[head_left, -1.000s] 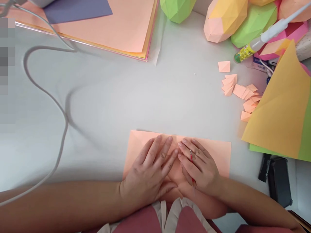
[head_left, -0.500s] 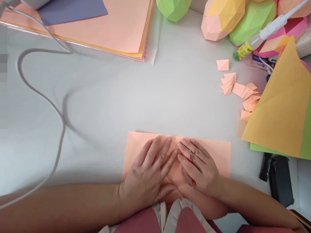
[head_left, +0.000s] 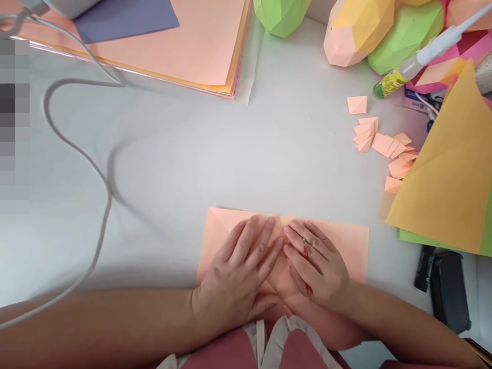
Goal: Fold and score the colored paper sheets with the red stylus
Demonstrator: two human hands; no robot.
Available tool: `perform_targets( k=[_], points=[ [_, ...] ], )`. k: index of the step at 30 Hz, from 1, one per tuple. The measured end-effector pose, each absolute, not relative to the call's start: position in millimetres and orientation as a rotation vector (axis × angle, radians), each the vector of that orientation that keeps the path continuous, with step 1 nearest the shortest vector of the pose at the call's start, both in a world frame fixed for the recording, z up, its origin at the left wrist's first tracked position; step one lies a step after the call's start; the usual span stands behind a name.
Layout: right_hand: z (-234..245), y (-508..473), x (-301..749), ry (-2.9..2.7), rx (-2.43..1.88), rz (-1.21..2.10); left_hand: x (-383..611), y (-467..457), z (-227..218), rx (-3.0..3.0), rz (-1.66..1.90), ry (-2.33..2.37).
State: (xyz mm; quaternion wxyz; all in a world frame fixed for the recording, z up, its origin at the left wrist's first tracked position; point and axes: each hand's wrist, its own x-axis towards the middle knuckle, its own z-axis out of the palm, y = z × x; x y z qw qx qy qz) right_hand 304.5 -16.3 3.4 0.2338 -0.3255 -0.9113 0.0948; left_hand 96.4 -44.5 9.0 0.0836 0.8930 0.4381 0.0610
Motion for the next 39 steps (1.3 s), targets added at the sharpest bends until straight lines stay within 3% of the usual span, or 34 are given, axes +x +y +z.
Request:
perform_targets(
  k=[39],
  points=[
    [1.6,-19.3,304.8,-2.495,-0.935,0.234,94.2,-25.3,9.7,3.004,0.2,1.012]
  ],
)
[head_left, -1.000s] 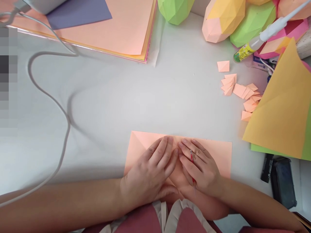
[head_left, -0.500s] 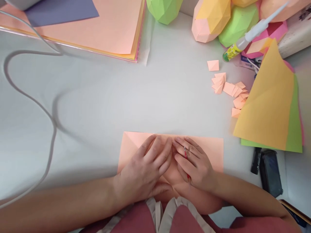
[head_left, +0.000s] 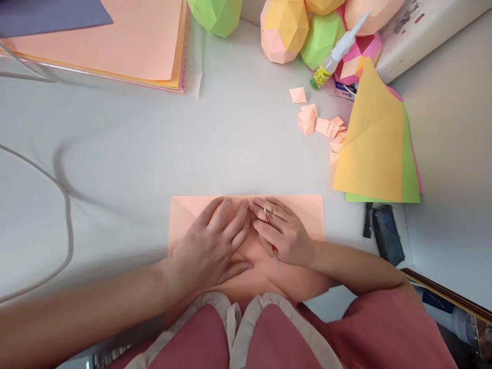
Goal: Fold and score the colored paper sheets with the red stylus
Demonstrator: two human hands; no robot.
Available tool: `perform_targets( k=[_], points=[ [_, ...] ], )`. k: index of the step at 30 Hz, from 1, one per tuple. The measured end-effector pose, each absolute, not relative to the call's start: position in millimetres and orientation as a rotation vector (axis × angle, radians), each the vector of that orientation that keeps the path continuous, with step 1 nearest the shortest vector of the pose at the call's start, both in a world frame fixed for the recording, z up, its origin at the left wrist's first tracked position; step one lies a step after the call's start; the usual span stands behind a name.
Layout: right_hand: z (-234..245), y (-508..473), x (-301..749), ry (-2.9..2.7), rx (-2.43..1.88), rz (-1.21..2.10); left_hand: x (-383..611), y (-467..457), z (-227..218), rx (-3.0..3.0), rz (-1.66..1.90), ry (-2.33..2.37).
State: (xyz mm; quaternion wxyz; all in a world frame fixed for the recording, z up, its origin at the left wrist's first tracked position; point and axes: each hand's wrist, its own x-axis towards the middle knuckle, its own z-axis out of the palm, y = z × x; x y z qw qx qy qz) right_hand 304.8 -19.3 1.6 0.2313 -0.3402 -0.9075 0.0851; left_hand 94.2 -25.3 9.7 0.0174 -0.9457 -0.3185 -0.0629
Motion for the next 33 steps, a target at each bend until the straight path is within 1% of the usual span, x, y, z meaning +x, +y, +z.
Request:
perform_targets(
  k=[6,17,23,33],
  points=[
    [-0.7,-21.2,302.2,-2.54,-1.0,0.152,93.3,-25.1,8.0,-2.89,-0.171,-0.909],
    [-4.1,-23.0,298.7,-2.533,-0.994,0.01,94.6,-25.5,7.3,-2.918,-0.164,-0.91],
    [-4.3,-23.1,299.3,-2.54,-0.999,0.05,94.2,-25.4,7.7,-2.903,-0.134,-0.899],
    [-3.5,-23.5,300.0,-2.57,-1.034,0.104,94.4,-25.2,7.7,-2.945,-0.189,-0.91]
  ],
)
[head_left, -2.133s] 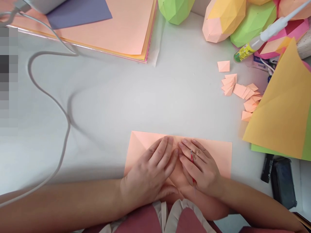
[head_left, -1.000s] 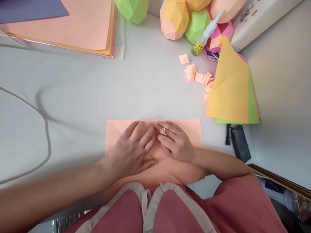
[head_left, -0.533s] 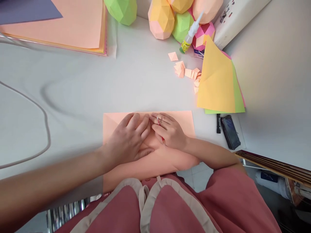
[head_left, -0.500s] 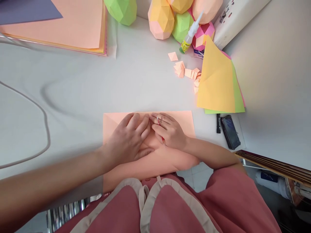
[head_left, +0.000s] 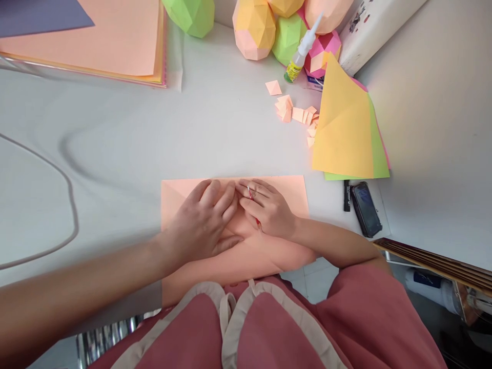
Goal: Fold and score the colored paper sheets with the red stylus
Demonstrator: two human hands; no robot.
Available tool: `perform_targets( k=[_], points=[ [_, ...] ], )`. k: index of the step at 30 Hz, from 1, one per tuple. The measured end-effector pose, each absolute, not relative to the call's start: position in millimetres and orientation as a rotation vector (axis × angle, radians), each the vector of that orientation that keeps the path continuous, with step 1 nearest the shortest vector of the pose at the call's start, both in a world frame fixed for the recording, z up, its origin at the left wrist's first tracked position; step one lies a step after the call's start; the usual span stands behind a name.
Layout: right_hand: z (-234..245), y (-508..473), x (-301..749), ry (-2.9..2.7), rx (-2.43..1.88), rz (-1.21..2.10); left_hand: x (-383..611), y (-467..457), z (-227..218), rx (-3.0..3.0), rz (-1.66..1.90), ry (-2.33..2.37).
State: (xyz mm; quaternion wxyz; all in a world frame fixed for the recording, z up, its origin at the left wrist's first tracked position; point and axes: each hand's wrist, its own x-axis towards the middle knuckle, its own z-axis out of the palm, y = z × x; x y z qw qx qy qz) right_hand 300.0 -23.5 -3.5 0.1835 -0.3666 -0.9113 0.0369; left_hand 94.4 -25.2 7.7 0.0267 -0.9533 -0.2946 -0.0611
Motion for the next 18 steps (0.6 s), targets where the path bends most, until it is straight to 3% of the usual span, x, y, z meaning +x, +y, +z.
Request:
perform_targets(
  k=[18],
  points=[
    [-2.6,-19.4,302.0,-2.556,-1.006,0.115,94.2,-24.9,6.3,-2.873,-0.157,-0.864]
  ],
)
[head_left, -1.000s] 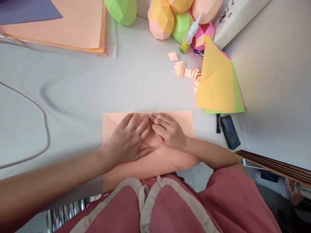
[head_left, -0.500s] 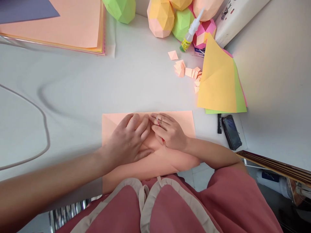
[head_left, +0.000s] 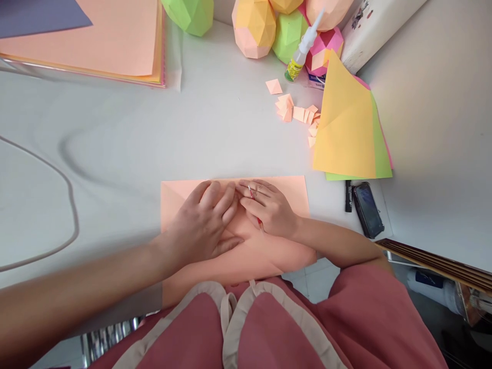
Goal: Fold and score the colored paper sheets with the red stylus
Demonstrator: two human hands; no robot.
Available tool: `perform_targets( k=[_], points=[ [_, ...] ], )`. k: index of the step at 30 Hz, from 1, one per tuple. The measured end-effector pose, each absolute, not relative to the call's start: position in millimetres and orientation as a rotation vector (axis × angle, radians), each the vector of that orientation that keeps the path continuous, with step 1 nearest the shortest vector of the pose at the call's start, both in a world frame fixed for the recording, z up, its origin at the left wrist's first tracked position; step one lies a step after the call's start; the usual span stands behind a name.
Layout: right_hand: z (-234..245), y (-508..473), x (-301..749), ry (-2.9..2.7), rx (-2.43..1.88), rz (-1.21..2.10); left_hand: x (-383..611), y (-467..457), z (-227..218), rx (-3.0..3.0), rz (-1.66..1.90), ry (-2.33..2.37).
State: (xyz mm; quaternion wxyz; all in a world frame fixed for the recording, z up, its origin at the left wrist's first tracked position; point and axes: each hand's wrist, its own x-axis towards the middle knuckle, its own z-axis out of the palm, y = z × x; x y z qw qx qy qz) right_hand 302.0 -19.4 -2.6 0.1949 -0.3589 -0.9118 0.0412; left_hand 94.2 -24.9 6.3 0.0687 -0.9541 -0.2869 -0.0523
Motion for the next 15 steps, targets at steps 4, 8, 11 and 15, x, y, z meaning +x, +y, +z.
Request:
perform_targets(
  k=[4,8,11,15],
  points=[
    [-1.5,-17.5,301.5,-2.523,-0.975,0.053,94.8,-25.4,6.6,-2.86,-0.136,-0.879],
    [-2.7,-16.3,302.0,-2.521,-0.989,0.099,95.2,-25.5,7.3,-2.872,-0.143,-0.884],
    [-2.4,-14.9,302.2,-2.476,-0.972,0.182,95.2,-25.3,7.3,-2.867,-0.151,-0.875],
    [2.0,-11.1,302.0,-2.151,-0.992,0.39,95.4,-25.3,7.5,-2.834,-0.136,-0.885]
  ],
)
